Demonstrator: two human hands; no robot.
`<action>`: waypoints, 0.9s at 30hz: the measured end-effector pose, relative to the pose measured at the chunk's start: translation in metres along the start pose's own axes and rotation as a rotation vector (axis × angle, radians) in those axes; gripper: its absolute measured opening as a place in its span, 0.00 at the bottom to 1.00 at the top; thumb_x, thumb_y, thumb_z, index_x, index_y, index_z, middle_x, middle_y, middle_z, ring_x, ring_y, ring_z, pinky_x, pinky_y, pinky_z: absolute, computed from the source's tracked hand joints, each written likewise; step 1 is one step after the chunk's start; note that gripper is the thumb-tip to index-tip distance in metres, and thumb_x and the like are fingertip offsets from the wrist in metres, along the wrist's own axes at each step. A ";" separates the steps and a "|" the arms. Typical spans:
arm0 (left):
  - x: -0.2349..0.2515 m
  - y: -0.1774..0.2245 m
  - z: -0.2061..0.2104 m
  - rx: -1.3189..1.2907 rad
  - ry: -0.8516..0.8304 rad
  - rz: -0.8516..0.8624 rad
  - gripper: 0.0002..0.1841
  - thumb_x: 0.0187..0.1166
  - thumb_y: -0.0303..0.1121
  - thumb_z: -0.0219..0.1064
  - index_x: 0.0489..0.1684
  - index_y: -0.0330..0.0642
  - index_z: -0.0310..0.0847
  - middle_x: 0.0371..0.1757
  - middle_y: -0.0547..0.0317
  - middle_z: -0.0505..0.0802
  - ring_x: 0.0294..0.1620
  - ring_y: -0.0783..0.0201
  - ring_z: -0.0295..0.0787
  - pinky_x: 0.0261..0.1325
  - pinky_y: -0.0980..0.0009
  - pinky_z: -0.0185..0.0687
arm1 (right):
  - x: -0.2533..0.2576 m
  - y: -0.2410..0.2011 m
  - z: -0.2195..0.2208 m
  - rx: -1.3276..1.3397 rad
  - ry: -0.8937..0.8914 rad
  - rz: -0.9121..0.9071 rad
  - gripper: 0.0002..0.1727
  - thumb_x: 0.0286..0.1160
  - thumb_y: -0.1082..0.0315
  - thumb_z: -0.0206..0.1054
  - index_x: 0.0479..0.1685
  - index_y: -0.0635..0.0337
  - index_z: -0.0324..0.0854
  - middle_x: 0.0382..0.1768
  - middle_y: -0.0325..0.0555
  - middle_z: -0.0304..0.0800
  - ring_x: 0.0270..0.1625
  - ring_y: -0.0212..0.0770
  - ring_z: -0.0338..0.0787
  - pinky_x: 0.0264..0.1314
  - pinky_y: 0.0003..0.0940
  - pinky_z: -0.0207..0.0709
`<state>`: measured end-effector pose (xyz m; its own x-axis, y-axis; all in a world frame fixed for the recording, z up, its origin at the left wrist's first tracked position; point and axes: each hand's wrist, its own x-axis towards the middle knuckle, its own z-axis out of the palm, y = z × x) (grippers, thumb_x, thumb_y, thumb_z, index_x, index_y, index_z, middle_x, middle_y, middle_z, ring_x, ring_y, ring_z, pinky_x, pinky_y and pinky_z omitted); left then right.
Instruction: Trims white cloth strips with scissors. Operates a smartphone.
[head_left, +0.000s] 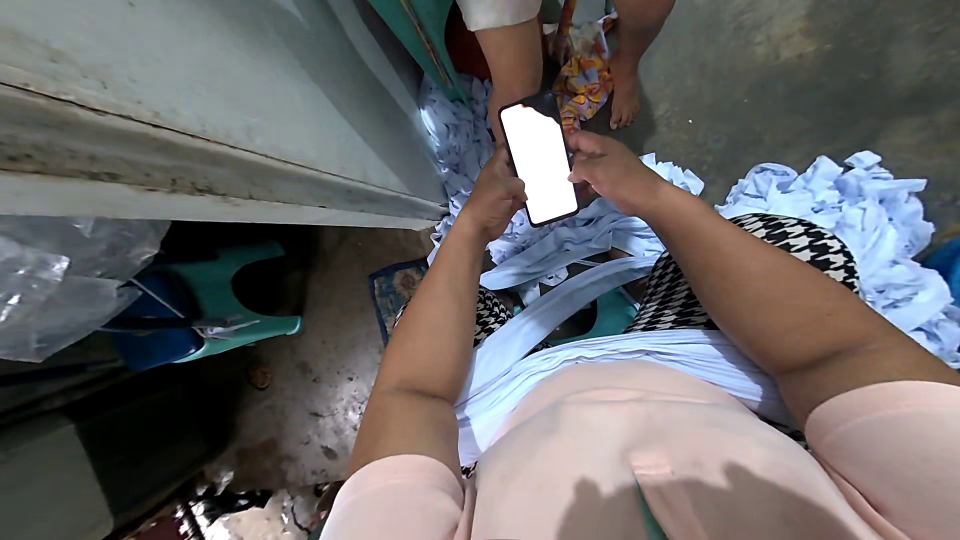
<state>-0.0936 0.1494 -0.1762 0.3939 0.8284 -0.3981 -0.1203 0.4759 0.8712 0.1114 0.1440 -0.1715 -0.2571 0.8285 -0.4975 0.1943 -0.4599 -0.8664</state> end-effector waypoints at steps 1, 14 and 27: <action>0.000 0.001 0.001 0.002 0.009 -0.007 0.40 0.61 0.10 0.52 0.82 0.41 0.56 0.65 0.46 0.86 0.57 0.56 0.89 0.55 0.56 0.89 | 0.000 0.000 0.000 -0.001 -0.001 -0.001 0.27 0.79 0.75 0.56 0.80 0.58 0.71 0.52 0.54 0.88 0.49 0.44 0.90 0.50 0.42 0.86; -0.002 0.002 0.003 0.016 0.035 -0.034 0.39 0.59 0.10 0.54 0.80 0.40 0.58 0.65 0.46 0.86 0.57 0.56 0.89 0.55 0.57 0.88 | 0.000 0.001 0.000 -0.008 0.008 -0.024 0.22 0.81 0.73 0.56 0.75 0.60 0.74 0.49 0.52 0.88 0.45 0.41 0.90 0.48 0.40 0.86; -0.002 0.001 0.001 0.017 0.015 -0.025 0.38 0.64 0.09 0.51 0.83 0.39 0.55 0.65 0.45 0.85 0.57 0.56 0.89 0.56 0.57 0.88 | 0.000 0.000 0.001 -0.040 0.030 -0.013 0.20 0.84 0.72 0.56 0.73 0.61 0.76 0.48 0.52 0.87 0.45 0.41 0.90 0.49 0.41 0.86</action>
<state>-0.0930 0.1481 -0.1745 0.3831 0.8205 -0.4243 -0.0946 0.4918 0.8656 0.1104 0.1438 -0.1716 -0.2312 0.8438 -0.4843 0.2292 -0.4366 -0.8700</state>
